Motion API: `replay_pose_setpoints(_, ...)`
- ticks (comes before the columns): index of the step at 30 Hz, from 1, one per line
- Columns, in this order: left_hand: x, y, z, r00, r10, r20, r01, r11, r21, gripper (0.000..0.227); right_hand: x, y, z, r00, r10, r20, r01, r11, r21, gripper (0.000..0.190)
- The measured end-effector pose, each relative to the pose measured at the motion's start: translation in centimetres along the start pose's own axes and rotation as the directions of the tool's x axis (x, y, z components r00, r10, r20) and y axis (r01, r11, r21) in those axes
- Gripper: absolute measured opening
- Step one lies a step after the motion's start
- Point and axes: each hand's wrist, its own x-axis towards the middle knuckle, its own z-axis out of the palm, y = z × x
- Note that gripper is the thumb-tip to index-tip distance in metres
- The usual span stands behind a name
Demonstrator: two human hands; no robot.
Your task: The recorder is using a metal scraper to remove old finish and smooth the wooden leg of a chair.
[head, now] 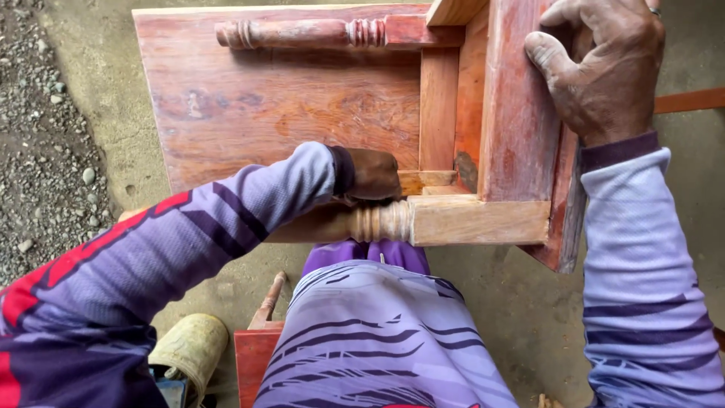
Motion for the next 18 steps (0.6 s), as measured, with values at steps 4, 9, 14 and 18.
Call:
replay_pose_setpoints(4,-4.6,2.1,-1.2,0.986,-0.038,-0.163,0.022,0.995,-0.099,0.037,0.2,-0.4,-0.2,0.999,0.046,0.006,-0.046,0.999,0.016,0.014)
replay_pose_setpoints(9,-4.5,1.8,0.7,0.916,-0.05,-0.399,0.105,0.988,0.116,0.033,0.5,-0.9,-0.1,0.997,0.071,0.004,-0.071,0.997,0.019,0.01)
replay_pose_setpoints(14,-7.8,4.2,1.8,0.858,0.086,-0.506,0.061,0.962,0.266,0.037,-0.5,0.0,0.2,0.998,0.066,0.011,-0.066,0.998,0.013,0.012)
replay_pose_setpoints(18,-8.0,4.4,2.5,0.782,0.087,-0.618,0.112,0.955,0.276,0.037,-0.2,-0.2,0.1,0.997,0.077,-0.028,-0.078,0.997,-0.027,0.017)
